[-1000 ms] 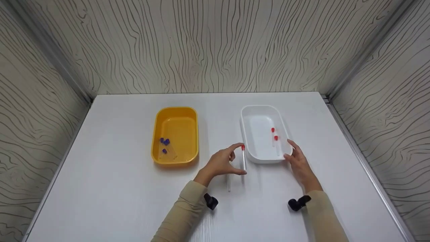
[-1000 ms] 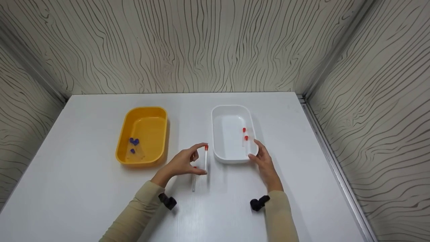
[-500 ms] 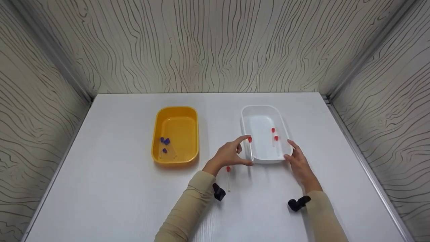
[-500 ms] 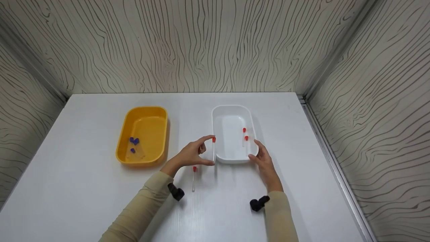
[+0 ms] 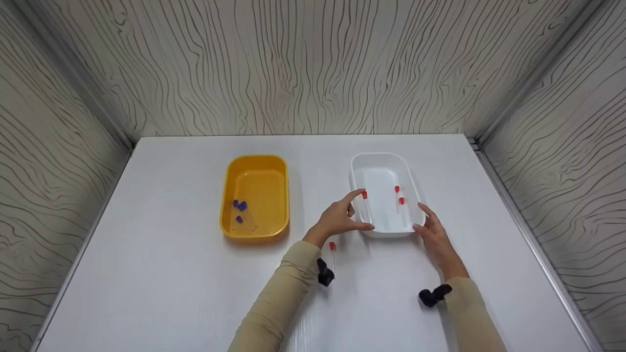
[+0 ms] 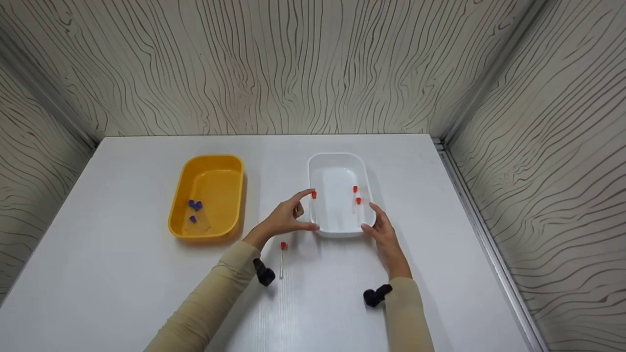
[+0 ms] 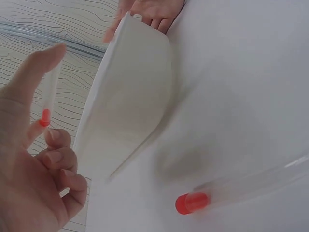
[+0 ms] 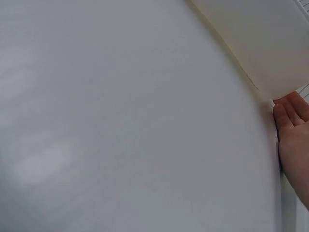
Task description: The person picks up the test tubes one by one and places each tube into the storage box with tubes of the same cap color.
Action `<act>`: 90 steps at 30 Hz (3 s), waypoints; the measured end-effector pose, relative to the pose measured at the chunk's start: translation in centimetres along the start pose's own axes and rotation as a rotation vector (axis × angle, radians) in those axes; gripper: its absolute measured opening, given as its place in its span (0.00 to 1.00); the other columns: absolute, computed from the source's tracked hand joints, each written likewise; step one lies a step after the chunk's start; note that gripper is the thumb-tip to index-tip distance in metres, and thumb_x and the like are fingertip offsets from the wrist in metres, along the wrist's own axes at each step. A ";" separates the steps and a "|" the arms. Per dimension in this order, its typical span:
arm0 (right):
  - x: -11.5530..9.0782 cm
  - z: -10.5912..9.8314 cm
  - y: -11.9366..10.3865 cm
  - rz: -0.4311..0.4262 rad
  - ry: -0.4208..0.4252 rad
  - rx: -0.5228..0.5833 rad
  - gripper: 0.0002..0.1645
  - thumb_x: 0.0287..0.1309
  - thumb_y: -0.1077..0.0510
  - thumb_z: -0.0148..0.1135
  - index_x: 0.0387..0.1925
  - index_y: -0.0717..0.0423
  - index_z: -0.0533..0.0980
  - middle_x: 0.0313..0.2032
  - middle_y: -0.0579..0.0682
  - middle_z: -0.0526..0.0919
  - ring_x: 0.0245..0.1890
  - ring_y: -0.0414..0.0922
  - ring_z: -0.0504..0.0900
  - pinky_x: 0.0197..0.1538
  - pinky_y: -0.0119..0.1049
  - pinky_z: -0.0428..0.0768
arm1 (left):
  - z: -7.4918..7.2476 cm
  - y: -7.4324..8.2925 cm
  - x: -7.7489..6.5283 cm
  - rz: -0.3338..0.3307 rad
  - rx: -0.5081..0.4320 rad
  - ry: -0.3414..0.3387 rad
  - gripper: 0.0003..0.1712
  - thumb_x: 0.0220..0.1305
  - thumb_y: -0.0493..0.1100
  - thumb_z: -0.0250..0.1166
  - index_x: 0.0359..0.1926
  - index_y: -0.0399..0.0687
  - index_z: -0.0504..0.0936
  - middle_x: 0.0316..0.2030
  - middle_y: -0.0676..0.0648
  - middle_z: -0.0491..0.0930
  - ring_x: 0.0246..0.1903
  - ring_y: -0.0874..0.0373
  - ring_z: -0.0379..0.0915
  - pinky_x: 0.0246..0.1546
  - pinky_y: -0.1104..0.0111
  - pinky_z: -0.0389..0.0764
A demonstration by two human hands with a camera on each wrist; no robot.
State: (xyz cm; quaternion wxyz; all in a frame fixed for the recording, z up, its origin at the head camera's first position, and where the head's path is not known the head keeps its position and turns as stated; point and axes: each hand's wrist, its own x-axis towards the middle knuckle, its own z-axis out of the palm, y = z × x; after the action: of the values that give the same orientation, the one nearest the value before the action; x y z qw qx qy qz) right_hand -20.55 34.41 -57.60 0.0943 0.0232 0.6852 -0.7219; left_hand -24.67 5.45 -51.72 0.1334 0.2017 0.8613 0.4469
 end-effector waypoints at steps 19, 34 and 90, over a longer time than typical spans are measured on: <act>-0.2 -0.2 0.1 0.011 0.013 0.011 0.40 0.68 0.65 0.49 0.75 0.46 0.45 0.78 0.47 0.27 0.78 0.46 0.27 0.79 0.50 0.33 | 1.3 -0.2 1.7 -0.164 0.015 -0.024 0.55 0.45 0.60 0.76 0.72 0.68 0.56 0.31 0.52 0.69 0.30 0.61 0.63 0.27 0.73 0.63; 0.1 0.1 0.3 -0.034 0.010 -0.013 0.41 0.67 0.68 0.48 0.75 0.52 0.44 0.78 0.51 0.31 0.78 0.49 0.32 0.58 0.12 0.62 | 1.7 -1.3 1.7 -0.201 -0.091 -0.033 0.56 0.46 0.57 0.76 0.73 0.68 0.55 0.29 0.53 0.66 0.28 0.60 0.61 0.27 0.72 0.62; 0.1 -0.1 0.3 0.009 0.006 -0.019 0.41 0.67 0.65 0.50 0.75 0.47 0.44 0.78 0.49 0.29 0.78 0.47 0.29 0.79 0.46 0.38 | 1.3 -3.0 -3.3 0.079 -0.111 0.115 0.34 0.60 0.46 0.67 0.66 0.47 0.68 0.34 0.32 0.77 0.25 0.67 0.59 0.28 0.78 0.62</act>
State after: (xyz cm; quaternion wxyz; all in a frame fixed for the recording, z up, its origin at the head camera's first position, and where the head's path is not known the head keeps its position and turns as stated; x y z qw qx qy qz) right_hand -20.58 34.47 -57.88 0.0957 0.0276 0.6921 -0.7149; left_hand -21.91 3.28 -54.74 0.0767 0.2019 0.8328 0.5097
